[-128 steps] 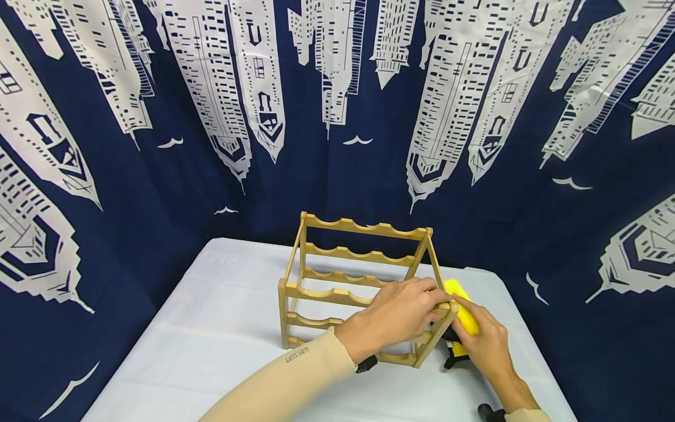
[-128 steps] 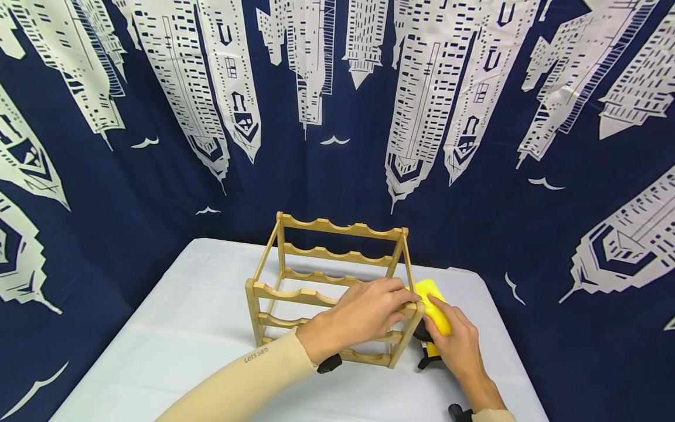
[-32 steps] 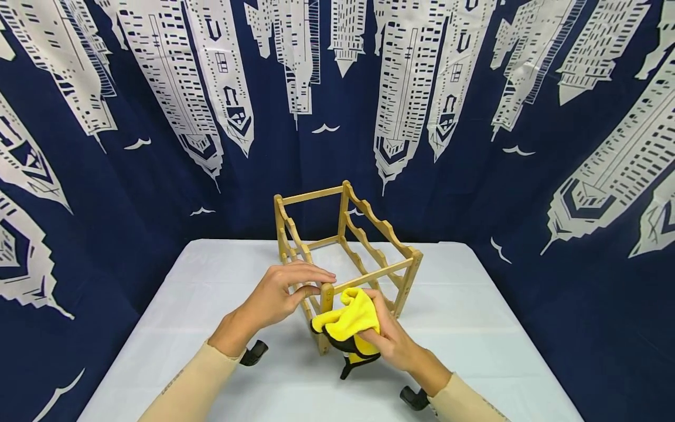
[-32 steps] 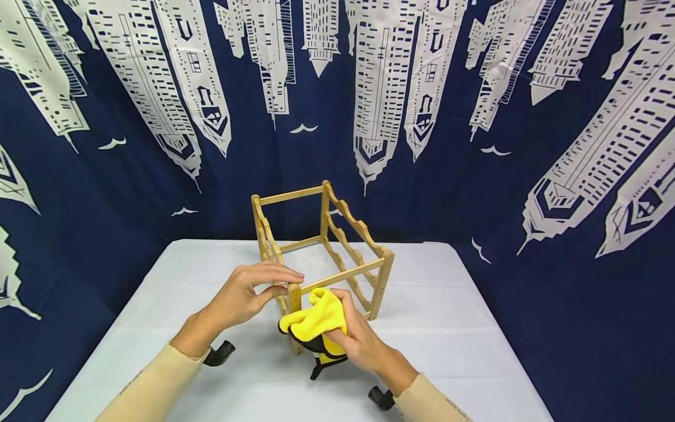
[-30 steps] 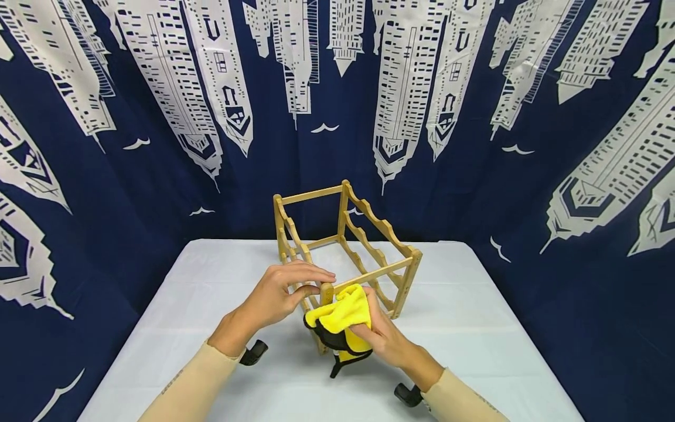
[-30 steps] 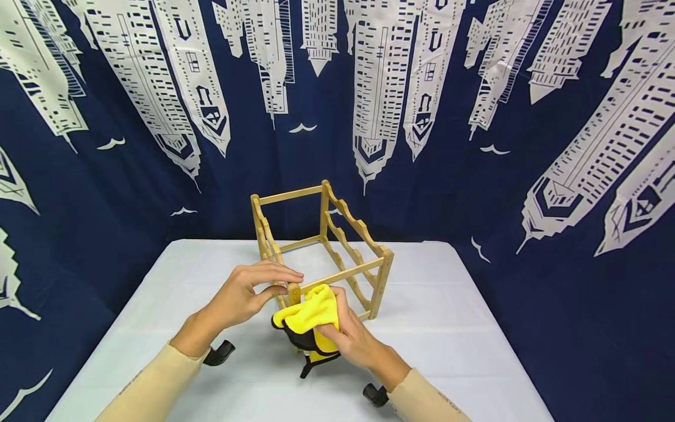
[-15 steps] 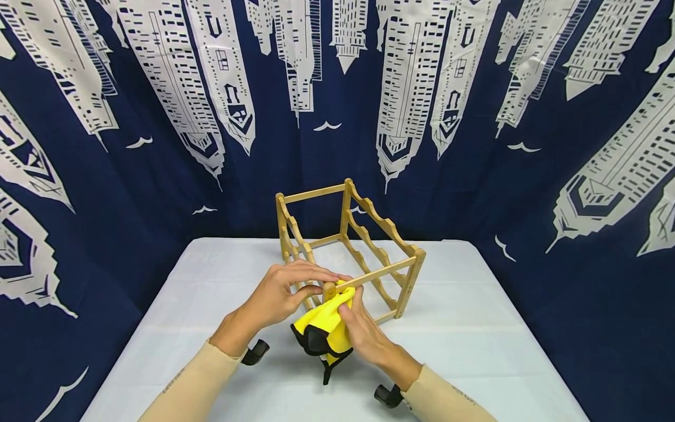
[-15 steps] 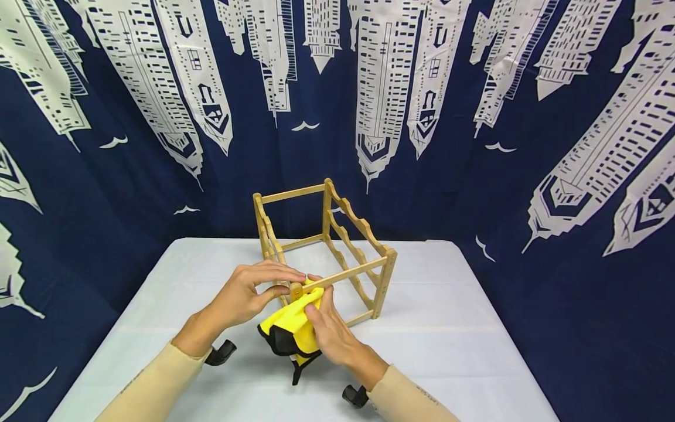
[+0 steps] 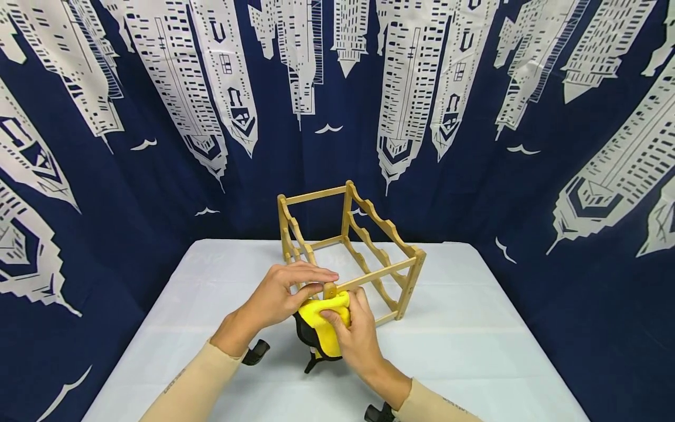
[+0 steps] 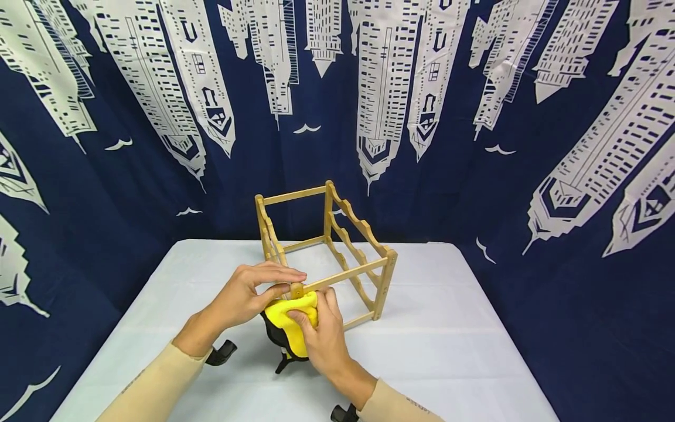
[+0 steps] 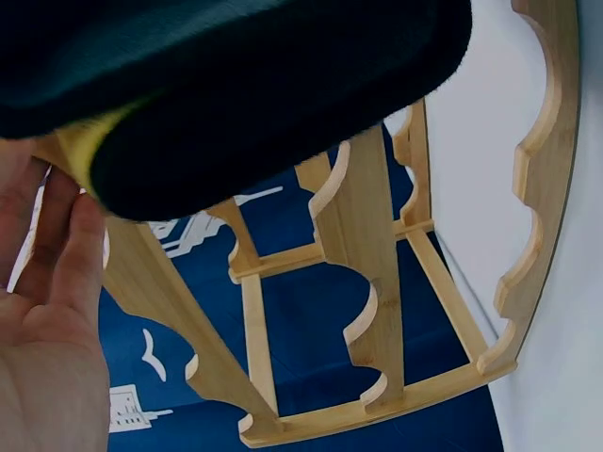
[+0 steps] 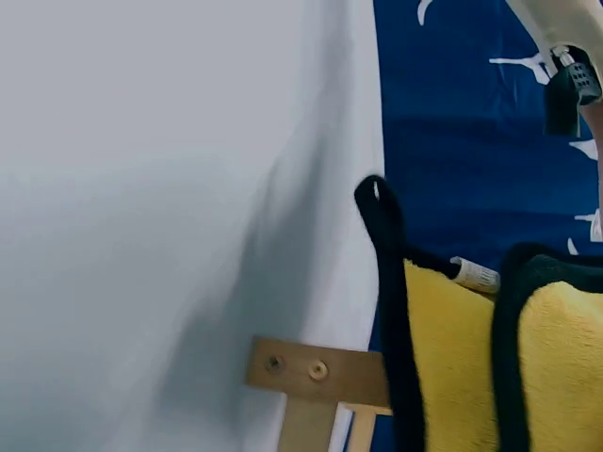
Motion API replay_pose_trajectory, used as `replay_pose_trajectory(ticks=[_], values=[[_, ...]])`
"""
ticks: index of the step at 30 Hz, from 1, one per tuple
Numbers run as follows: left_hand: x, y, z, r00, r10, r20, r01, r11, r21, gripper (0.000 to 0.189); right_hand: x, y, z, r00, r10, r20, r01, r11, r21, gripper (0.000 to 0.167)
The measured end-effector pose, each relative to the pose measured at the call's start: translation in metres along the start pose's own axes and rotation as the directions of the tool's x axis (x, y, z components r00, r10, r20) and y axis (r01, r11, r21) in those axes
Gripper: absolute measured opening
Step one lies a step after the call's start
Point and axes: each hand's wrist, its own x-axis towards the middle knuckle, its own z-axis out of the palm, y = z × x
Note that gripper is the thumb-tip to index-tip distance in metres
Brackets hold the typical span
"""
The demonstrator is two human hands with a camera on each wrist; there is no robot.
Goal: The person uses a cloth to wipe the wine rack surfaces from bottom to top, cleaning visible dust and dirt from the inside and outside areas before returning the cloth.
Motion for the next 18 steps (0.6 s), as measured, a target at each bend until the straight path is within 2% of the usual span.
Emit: replay_pose_trajectory(ticks=[4, 9, 13, 18], values=[[-0.001, 0.002, -0.002, 1.000, -0.014, 0.012, 0.014, 1.000, -0.011, 0.033, 0.002, -0.004, -0.002, 0.994, -0.102, 0.040, 0.106, 0.986, -0.131, 0.050], [-0.003, 0.003, -0.005, 1.000, -0.003, 0.010, 0.003, 1.000, -0.009, 0.032, 0.007, -0.005, -0.010, 0.979, -0.156, 0.129, 0.181, 0.960, -0.215, 0.043], [-0.003, 0.003, -0.005, 1.000, 0.004, 0.007, -0.004, 1.000, -0.003, 0.032, 0.008, -0.002, -0.014, 0.969, -0.167, 0.182, 0.208, 0.948, -0.240, 0.041], [-0.005, 0.003, -0.004, 1.000, -0.002, 0.017, 0.002, 1.000, 0.000, 0.033, -0.001, 0.004, -0.016, 0.959, -0.144, 0.243, 0.210, 0.938, -0.274, 0.035]])
